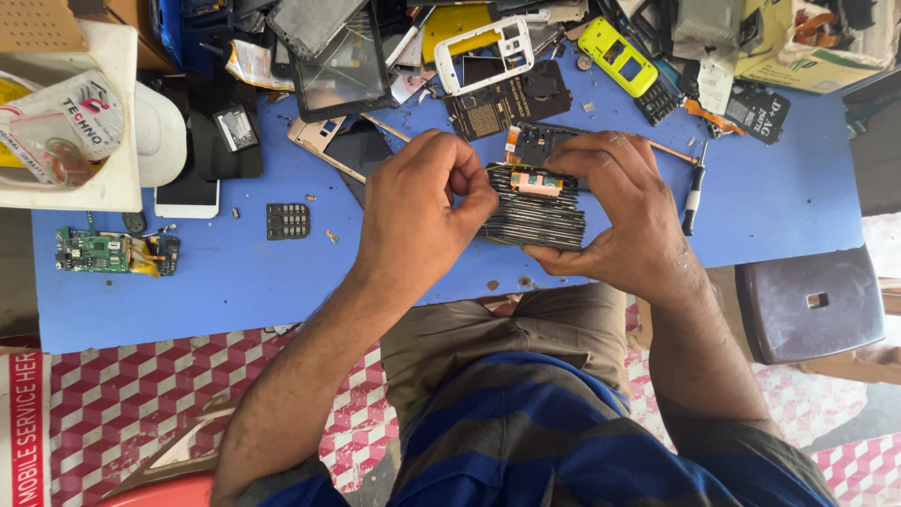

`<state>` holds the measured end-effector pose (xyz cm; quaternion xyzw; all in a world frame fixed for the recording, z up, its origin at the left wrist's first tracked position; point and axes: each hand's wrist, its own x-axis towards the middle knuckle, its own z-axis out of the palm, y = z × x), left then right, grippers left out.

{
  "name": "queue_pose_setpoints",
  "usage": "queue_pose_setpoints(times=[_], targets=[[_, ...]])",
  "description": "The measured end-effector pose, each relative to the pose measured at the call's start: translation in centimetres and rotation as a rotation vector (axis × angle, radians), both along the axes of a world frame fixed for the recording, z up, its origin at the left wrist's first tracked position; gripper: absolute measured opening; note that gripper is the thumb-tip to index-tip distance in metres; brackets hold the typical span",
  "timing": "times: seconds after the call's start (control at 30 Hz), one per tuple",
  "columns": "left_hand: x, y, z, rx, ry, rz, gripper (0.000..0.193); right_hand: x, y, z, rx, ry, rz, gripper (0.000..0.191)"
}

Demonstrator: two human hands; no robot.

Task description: The person handles a stack of mobile phones, removes a rubber band, and then uses a screwdriver to work on a disassembled phone chassis. The person manipulates various phone parts on a cluttered workbench.

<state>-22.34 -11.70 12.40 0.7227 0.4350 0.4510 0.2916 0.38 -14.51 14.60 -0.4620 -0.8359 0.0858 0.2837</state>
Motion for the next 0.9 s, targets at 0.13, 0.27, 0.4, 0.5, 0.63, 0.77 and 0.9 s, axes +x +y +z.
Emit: queue_pose_setpoints(times=[0.13, 0.27, 0.4, 0.5, 0.63, 0.77, 0.9], targets=[[0.1, 0.7, -0.6, 0.018, -0.003, 0.03, 0.02, -0.1, 0.1, -0.1, 0.014, -0.003, -0.008, 0.069], [0.2, 1.2, -1.2, 0.006, -0.034, 0.015, 0.019, -0.1, 0.2, -0.2, 0.021, -0.011, -0.015, 0.069], [0.0, 1.9, -1.8, -0.07, -0.053, -0.021, 0.015, -0.1, 0.2, -0.3, 0.029, -0.022, -0.012, 0.069], [-0.6, 2.6, -2.6, -0.204, -0.056, -0.058, 0.01, 0.0, 0.3, -0.4, 0.02, -0.013, -0.015, 0.069], [-1.0, 2.9, -4.0, -0.311, -0.042, -0.1, 0.009, 0.0, 0.3, -0.8, 0.014, 0.002, -0.004, 0.07], [-1.4, 2.6, -5.3, -0.386, 0.003, -0.125, 0.011, 0.0, 0.2, -1.2, 0.016, -0.006, -0.023, 0.071], [-1.3, 2.3, -6.1, -0.426, 0.053, -0.117, 0.012, 0.2, 0.0, -1.6, 0.006, -0.004, -0.025, 0.071]])
